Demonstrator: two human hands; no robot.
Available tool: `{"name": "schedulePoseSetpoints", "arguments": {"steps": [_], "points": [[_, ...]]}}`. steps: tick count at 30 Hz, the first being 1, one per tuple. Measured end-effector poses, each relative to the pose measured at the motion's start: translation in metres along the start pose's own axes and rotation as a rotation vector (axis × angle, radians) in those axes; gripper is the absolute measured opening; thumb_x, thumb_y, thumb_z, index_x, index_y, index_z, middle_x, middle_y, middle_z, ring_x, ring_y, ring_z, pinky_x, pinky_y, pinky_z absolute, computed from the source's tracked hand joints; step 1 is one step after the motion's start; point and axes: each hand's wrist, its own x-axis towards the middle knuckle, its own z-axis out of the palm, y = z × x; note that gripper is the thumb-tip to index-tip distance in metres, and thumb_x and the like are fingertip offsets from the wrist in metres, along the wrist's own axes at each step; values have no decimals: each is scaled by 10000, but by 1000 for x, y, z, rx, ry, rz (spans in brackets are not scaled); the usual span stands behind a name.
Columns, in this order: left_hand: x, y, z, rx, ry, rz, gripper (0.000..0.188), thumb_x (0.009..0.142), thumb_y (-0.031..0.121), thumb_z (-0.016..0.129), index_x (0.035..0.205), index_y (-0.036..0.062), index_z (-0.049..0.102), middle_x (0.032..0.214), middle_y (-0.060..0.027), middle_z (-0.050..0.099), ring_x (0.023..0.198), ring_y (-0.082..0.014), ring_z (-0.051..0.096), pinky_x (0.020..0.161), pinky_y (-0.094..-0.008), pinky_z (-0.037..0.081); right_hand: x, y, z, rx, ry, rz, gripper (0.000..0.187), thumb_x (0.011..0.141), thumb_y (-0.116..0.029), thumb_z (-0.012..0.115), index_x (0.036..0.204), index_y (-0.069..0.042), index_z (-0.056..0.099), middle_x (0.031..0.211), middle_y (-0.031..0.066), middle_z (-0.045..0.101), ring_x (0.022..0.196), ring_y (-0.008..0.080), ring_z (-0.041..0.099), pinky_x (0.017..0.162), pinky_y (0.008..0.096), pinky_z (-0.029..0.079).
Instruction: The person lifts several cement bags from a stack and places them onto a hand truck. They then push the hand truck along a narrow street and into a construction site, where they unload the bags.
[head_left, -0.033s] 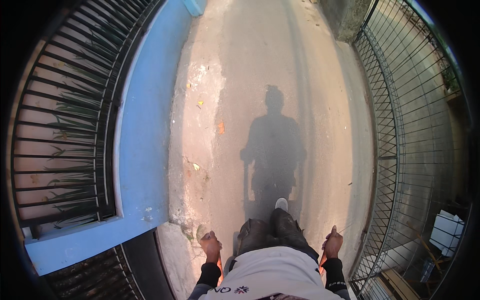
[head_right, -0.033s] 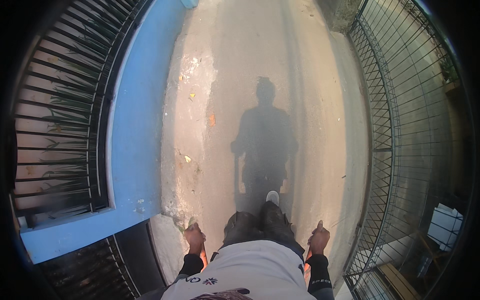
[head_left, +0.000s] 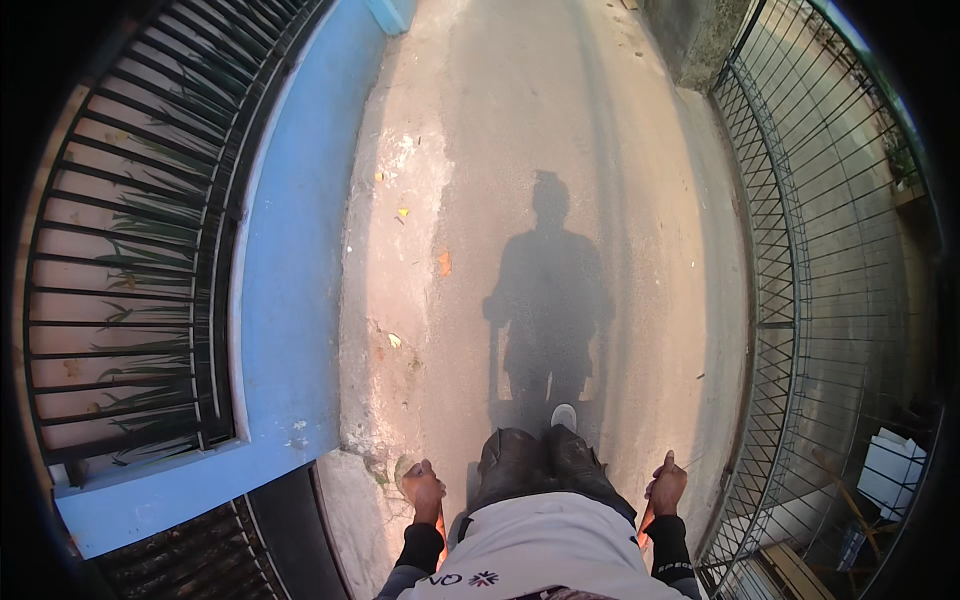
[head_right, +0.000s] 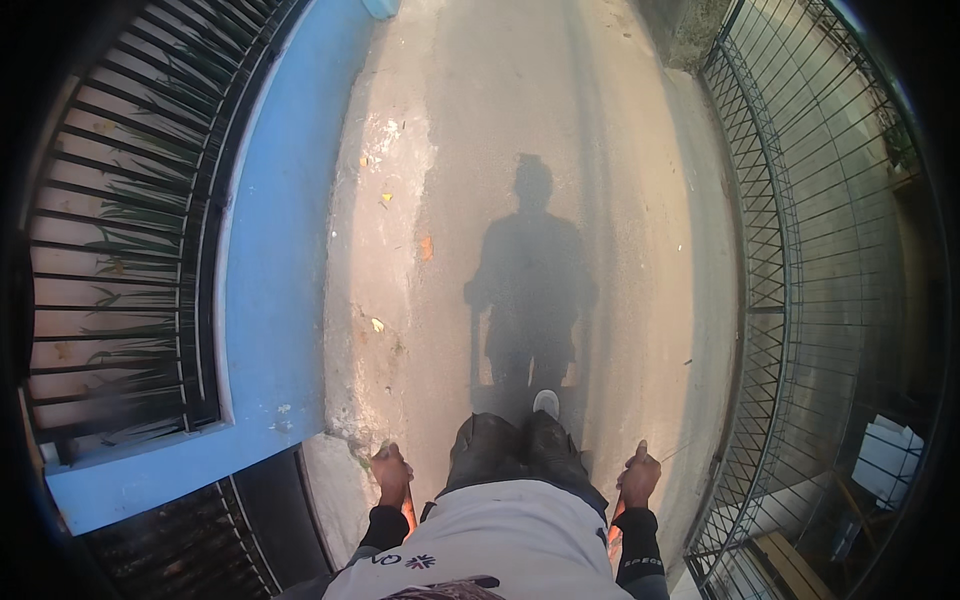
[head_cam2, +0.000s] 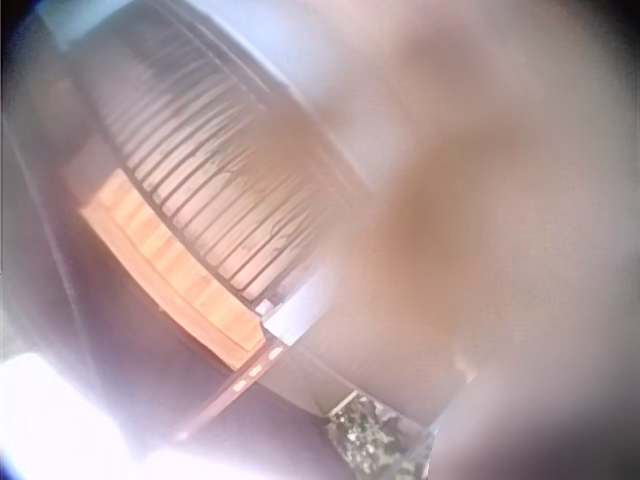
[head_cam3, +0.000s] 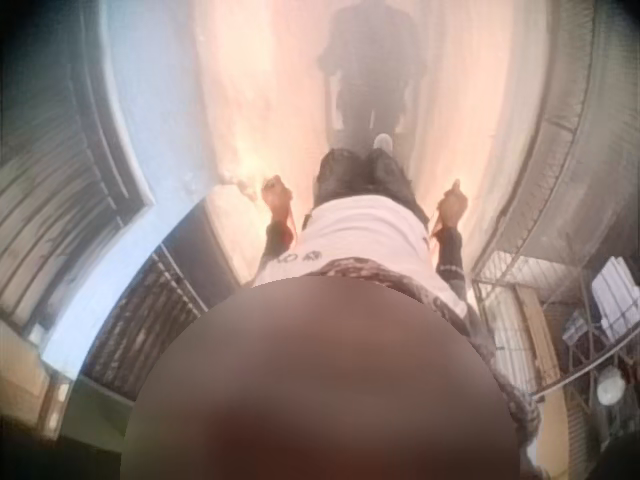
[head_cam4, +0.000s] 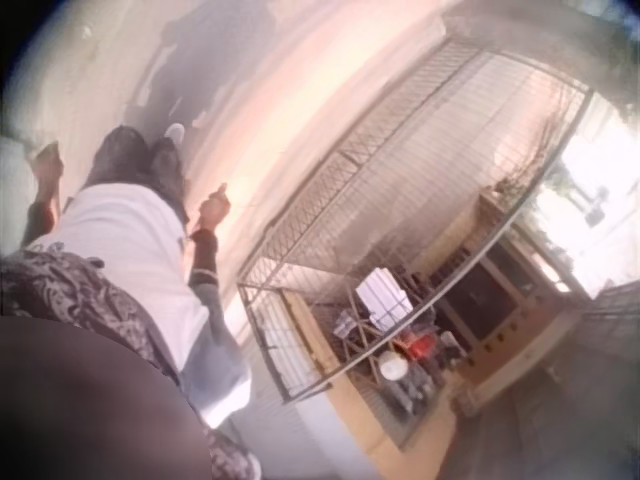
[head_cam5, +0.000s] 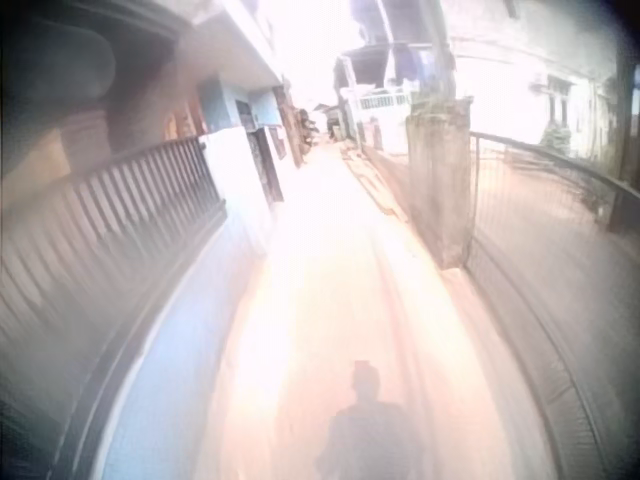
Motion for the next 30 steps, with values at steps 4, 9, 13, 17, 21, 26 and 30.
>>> {"name": "schedulePoseSetpoints", "arguments": {"steps": [4,9,13,17,21,26,30], "points": [[48,141,70,20,-17,17,415,987,246,560,639,33,483,487,-78,494,373,-167,509,348,-343,405,60,-137,46,3,11,-36,605,1032,-513,459,647,-46,457,447,49,412,317,179,446,303,323,375],[115,344,168,-138,-33,105,440,984,248,576,609,58,446,452,-64,467,350,-162,485,342,-348,380,131,-315,113,-23,22,0,594,1042,-479,452,651,-33,479,444,67,443,324,182,468,307,321,383],[181,457,237,75,-11,93,419,948,252,588,616,24,472,457,-106,503,358,-197,522,371,-365,419,211,-462,177,3,27,-14,590,1043,-464,457,642,-32,476,450,74,450,327,194,479,316,333,401],[244,582,311,55,-57,127,387,933,223,577,623,1,509,457,-121,512,357,-215,535,367,-384,432,271,-606,238,-4,25,-34,601,1041,-444,469,631,-7,491,459,90,463,323,213,481,323,357,415],[294,713,385,219,-100,298,365,924,196,557,619,0,525,466,-121,527,367,-222,556,367,-378,447,340,-730,279,-20,71,-33,610,1043,-431,478,621,9,496,457,94,450,317,228,474,312,370,397],[356,893,502,109,-69,116,298,888,142,590,635,21,491,491,-89,492,344,-224,503,357,-360,443,435,-873,324,-142,83,-64,529,1025,-421,494,769,32,587,565,153,557,471,261,572,459,423,471],[422,1084,607,225,-66,207,303,888,149,590,633,23,490,489,-88,491,345,-225,504,357,-362,443,545,-953,379,-756,12,-389,586,954,-554,547,1115,-5,675,869,251,710,867,349,695,811,548,506]]}}
